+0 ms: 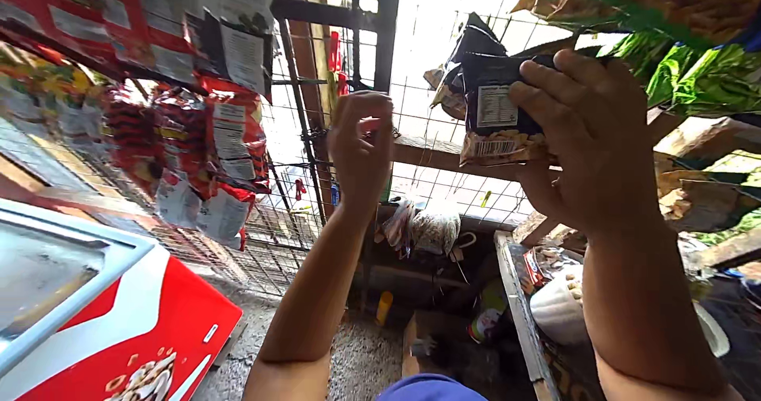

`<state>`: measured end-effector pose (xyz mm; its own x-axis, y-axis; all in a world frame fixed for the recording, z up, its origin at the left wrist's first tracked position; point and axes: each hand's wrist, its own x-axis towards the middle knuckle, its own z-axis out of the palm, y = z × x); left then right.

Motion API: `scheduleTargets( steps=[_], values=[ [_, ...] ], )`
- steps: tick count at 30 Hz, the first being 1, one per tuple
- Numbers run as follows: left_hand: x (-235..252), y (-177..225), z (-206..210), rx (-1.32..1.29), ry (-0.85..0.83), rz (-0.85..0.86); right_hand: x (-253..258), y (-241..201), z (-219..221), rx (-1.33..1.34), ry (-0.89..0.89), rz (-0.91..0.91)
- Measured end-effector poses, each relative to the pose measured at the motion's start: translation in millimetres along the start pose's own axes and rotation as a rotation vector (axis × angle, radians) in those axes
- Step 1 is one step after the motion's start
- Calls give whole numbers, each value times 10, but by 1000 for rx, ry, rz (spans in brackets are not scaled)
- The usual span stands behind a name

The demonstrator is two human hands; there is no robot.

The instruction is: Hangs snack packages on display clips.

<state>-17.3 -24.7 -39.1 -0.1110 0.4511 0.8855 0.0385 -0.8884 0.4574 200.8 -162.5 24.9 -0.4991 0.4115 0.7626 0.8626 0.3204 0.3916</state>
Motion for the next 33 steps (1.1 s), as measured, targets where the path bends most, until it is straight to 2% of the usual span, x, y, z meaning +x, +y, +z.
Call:
scheduleTargets(
  steps=[4,6,8,11,17,21,29,33],
  values=[
    [138,-556,-246,136,167,-314,3,-27,33,-5,13,12],
    [199,-711,-292,109,160,-504,11,-32,40,-9,13,10],
    [236,-770,-302,56,112,-612,12,-32,54,0,23,6],
    [266,-790,-310,-80,75,-647,9,-41,59,6,33,10],
    [357,-752,-345,-435,194,-751,-5,-39,61,21,39,13],
    [369,-779,-382,-627,195,-795,-10,-42,59,25,42,13],
    [344,-827,-428,-573,253,-812,-18,-36,68,60,51,12],
    [328,-775,-450,-458,357,-819,-24,-37,98,161,89,51]
  ],
)
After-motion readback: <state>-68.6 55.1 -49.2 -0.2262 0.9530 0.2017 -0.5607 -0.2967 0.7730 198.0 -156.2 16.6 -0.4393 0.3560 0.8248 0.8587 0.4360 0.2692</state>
